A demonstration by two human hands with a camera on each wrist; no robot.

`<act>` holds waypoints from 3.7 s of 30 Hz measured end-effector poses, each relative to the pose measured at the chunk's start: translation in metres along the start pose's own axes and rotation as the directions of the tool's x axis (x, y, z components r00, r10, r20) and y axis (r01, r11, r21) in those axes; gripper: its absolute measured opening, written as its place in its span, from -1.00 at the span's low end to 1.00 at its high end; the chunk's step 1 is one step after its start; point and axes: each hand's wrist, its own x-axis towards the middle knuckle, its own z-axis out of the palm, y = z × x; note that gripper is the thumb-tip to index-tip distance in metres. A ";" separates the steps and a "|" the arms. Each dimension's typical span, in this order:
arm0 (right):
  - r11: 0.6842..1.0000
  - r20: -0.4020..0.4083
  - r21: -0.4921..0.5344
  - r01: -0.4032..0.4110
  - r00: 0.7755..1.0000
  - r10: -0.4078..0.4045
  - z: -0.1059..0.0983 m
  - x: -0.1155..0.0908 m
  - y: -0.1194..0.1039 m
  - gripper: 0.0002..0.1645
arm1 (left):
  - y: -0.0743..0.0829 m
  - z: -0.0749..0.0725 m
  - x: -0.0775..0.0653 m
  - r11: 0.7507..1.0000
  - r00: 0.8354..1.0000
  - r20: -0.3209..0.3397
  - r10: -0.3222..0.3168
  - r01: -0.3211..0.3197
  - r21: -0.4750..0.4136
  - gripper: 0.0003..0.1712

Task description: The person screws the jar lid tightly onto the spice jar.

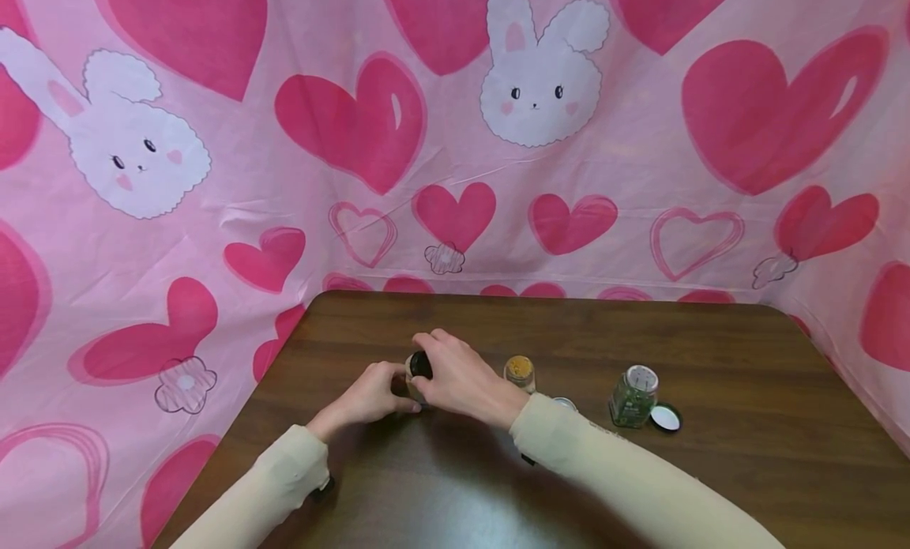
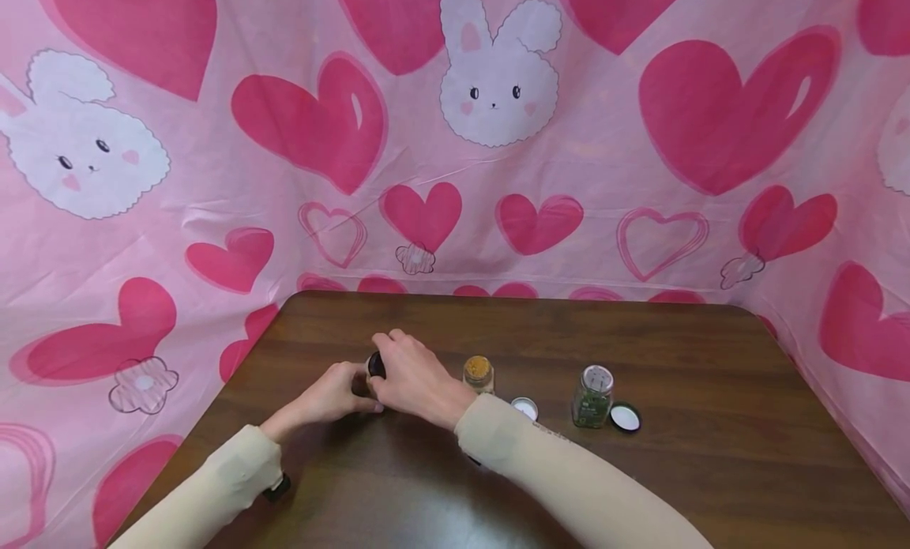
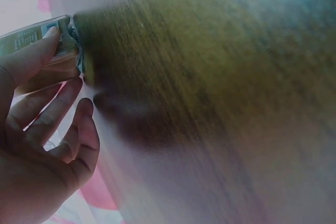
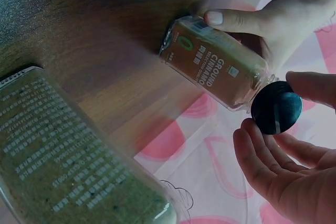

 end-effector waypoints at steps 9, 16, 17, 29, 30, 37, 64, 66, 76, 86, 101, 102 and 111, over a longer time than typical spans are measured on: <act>1.000 -0.002 -0.012 0.012 1.000 -0.012 0.001 0.002 0.001 -0.35 | 0.000 -0.001 0.000 1.000 1.000 0.005 0.005 -0.005 -0.008 -0.61; 1.000 0.005 -0.012 0.014 1.000 -0.014 0.001 0.003 0.001 -0.35 | 0.001 0.000 -0.001 1.000 1.000 -0.005 0.017 -0.017 0.004 -0.62; 1.000 0.005 -0.014 0.014 1.000 -0.014 0.001 0.004 0.001 -0.35 | 0.001 0.000 -0.001 1.000 1.000 -0.006 0.019 -0.019 0.003 -0.62; 1.000 0.018 -0.023 0.021 1.000 -0.020 0.002 0.006 0.000 -0.34 | 0.003 -0.001 -0.001 1.000 1.000 -0.006 0.013 -0.013 -0.013 -0.62; 1.000 0.020 -0.022 0.019 1.000 -0.019 0.002 0.006 0.000 -0.35 | 0.003 -0.001 -0.001 1.000 1.000 -0.005 0.012 -0.012 -0.015 -0.62; 1.000 0.025 -0.019 0.016 1.000 -0.016 0.003 0.007 -0.001 -0.35 | 0.003 0.000 -0.002 1.000 1.000 -0.004 0.014 -0.014 -0.021 -0.63; 0.999 0.025 -0.051 0.017 1.000 -0.015 0.006 0.010 -0.002 -0.39 | 0.002 0.001 -0.001 1.000 1.000 -0.013 0.011 -0.011 -0.005 -0.66; 0.998 0.026 -0.057 0.020 0.999 -0.019 0.006 0.011 -0.002 -0.41 | 0.002 0.001 0.000 1.000 1.000 -0.012 0.008 -0.008 -0.010 -0.66; 0.996 0.045 -0.086 0.024 0.999 -0.020 0.006 0.012 -0.003 -0.53 | -0.001 0.002 0.000 1.000 1.000 -0.021 0.015 -0.016 -0.015 -0.67; 0.994 0.047 -0.093 0.050 0.998 -0.046 0.006 0.013 -0.003 -0.62 | -0.001 0.001 -0.001 0.999 1.000 -0.012 0.008 -0.008 -0.035 -0.67; 0.994 0.055 -0.086 0.060 0.997 -0.055 0.006 0.012 -0.001 -0.65 | 0.001 0.002 -0.001 1.000 1.000 -0.019 0.002 -0.002 -0.002 -0.66; 0.995 0.054 -0.084 0.060 0.997 -0.056 0.006 0.012 -0.001 -0.65 | 0.001 0.002 -0.001 1.000 1.000 -0.020 0.002 -0.002 -0.002 -0.66; 0.995 0.058 -0.083 0.048 0.997 -0.044 0.006 0.013 -0.002 -0.60 | 0.001 0.002 -0.001 1.000 1.000 -0.017 -0.006 0.006 -0.006 -0.64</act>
